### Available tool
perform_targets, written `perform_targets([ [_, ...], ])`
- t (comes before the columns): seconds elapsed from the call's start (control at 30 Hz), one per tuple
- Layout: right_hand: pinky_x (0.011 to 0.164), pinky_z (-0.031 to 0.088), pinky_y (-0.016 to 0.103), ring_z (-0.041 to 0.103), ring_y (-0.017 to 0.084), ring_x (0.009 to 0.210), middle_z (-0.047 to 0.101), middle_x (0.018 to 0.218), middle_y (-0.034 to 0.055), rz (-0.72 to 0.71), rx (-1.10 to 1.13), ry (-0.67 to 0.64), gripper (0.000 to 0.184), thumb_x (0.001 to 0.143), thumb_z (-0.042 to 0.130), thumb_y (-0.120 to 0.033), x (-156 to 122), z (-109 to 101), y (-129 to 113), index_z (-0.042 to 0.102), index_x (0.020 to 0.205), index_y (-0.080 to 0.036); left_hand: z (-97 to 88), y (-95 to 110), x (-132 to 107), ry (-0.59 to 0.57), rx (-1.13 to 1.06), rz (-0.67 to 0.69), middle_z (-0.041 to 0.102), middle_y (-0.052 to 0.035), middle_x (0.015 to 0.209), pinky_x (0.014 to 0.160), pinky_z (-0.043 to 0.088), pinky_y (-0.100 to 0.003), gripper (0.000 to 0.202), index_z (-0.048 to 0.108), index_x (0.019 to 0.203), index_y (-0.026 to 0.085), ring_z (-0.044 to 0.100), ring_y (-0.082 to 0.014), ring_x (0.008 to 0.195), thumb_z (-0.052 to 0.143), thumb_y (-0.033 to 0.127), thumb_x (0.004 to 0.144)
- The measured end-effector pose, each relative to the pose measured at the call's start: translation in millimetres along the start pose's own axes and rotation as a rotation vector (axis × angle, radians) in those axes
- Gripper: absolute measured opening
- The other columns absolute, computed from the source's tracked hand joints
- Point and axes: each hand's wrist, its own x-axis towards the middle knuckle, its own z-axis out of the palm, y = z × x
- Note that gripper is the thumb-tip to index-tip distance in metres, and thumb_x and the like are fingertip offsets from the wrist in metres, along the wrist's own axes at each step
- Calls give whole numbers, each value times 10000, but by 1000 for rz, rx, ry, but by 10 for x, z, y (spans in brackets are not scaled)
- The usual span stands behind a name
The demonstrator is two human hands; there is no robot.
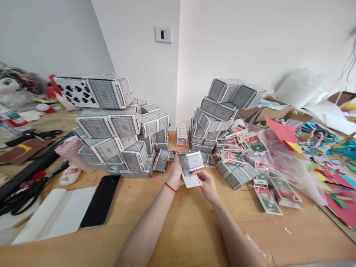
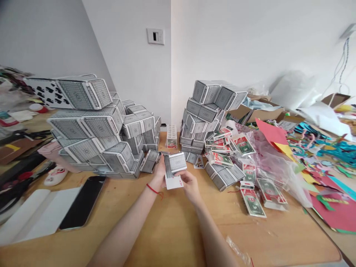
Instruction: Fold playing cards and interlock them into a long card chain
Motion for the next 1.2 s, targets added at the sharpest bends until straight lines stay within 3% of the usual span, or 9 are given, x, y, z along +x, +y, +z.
perform_targets([
  [0.1, 554, 459, 248, 584, 147, 586, 653, 665, 12, -20, -59, 47, 199, 572, 710, -266, 20, -73, 36, 629, 736, -188, -7, 17, -33, -95, 151, -5, 661, -91, 734, 513, 469, -265, 539, 577, 925, 116, 619, -181, 596, 325, 572, 789],
  [0.17, 576, 473, 268, 595, 157, 600, 656, 674, 9, -40, -72, 185, 208, 556, 707, -258, 44, -119, 62, 631, 737, -187, -32, 82, -72, -125, 303, 2, 659, -90, 739, 517, 471, -273, 466, 554, 963, 126, 616, -180, 585, 375, 521, 793],
  [0.3, 702, 495, 373, 639, 208, 716, 676, 751, 37, -17, 95, 302, 216, 635, 644, -306, 99, -154, 45, 617, 813, -186, -91, 249, -165, -98, 623, 100, 648, -64, 765, 577, 493, -331, 498, 363, 1184, 196, 615, -177, 586, 552, 308, 737],
  [0.43, 751, 490, 423, 640, 237, 799, 683, 830, 73, -1, 206, 272, 243, 684, 608, -354, 120, -137, -11, 607, 855, -182, -106, 325, -245, -448, 818, 209, 629, -68, 945, 648, 494, -295, 468, 491, 1081, 234, 613, -170, 747, 643, 191, 641],
  [0.5, 749, 494, 426, 641, 238, 794, 683, 835, 75, -2, 205, 278, 256, 670, 622, -370, 120, -130, -15, 609, 840, -178, -97, 318, -255, -506, 871, 244, 631, -78, 952, 652, 494, -286, 332, 580, 984, 210, 604, -182, 793, 634, 237, 658],
  [0.8, 611, 519, 403, 641, 261, 768, 673, 755, 68, 56, 203, 239, 292, 676, 609, -459, 140, -101, 41, 561, 763, -184, -87, 180, -126, -303, 790, 244, 650, -45, 725, 655, 505, -336, 207, 666, 706, 152, 597, -189, 714, 612, 348, 671],
  [0.97, 586, 521, 351, 641, 224, 697, 658, 670, 32, 55, 175, 292, 286, 668, 620, -458, 159, -139, 78, 535, 675, -185, -51, 145, -145, -308, 797, 207, 663, -57, 757, 652, 490, -319, 216, 669, 742, 145, 598, -198, 739, 646, 331, 634],
  [1.07, 598, 522, 337, 635, 204, 667, 660, 676, 37, 41, 120, 334, 290, 676, 612, -456, 150, -143, 93, 549, 681, -173, -30, 147, -164, -313, 899, 285, 671, -56, 732, 642, 460, -281, 219, 679, 747, 147, 591, -194, 723, 677, 299, 589],
  [1.2, 613, 523, 337, 633, 189, 634, 661, 684, 42, 25, 116, 331, 278, 685, 612, -435, 145, -125, 120, 558, 700, -162, -42, 122, -151, -178, 1085, 425, 643, -26, 583, 569, 405, -242, 154, 674, 616, 154, 564, -170, 612, 653, 305, 591],
])
